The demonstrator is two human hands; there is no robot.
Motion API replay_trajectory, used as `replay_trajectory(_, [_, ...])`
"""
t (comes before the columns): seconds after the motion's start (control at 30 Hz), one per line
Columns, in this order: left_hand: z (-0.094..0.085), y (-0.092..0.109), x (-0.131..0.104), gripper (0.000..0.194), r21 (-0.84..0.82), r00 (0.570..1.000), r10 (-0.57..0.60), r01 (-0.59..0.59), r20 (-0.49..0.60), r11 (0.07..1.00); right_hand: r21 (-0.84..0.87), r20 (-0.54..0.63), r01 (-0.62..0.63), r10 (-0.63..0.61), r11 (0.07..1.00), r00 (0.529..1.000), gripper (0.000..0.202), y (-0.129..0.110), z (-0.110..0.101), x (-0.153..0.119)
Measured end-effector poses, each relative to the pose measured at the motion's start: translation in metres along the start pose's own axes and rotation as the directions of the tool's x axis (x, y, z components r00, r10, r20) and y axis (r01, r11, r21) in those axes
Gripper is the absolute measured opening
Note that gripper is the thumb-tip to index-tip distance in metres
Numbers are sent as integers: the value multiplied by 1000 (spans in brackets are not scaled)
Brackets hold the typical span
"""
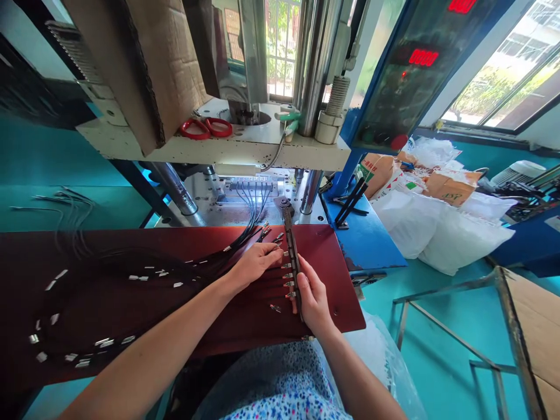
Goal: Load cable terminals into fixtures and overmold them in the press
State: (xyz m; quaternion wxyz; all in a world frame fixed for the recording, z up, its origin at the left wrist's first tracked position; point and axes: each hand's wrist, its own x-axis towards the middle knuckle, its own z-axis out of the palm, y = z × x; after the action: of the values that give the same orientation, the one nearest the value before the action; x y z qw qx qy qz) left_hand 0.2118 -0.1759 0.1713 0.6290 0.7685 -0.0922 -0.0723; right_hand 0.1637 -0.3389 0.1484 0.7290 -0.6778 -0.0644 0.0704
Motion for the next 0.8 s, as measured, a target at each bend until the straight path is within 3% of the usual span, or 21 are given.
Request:
replay_trajectory(0.2, [1, -6, 2, 34, -166, 999, -18, 25, 44, 986, -24, 16, -19, 19, 1000, 1000, 52, -4, 0, -1])
replay_trajectory(0.33, [0, -7, 4, 35, -83, 999, -15, 18, 29, 996, -89, 44, 0, 3, 996, 999, 51, 0, 0, -1])
replay_trajectory(0.5, [-1, -4, -1, 26, 65, 990, 82, -76, -111, 995, -125, 43, 13, -7, 992, 999, 51, 0, 1, 0])
replay_trajectory(0.6, [-2, 1, -5, 16, 48, 946, 136, -128, -294, 991, -66, 5, -5, 5, 998, 1000, 53, -2, 2, 0])
replay_trajectory(0.67, [-4, 4, -6, 13, 87, 919, 155, -133, -362, 987, -45, -9, -9, 9, 999, 1000, 54, -3, 2, 0])
replay_trajectory(0.8, [-8, 7, -3, 19, 207, 949, 121, -61, -290, 976, -33, 7, -19, 19, 999, 1000, 53, -2, 0, 0])
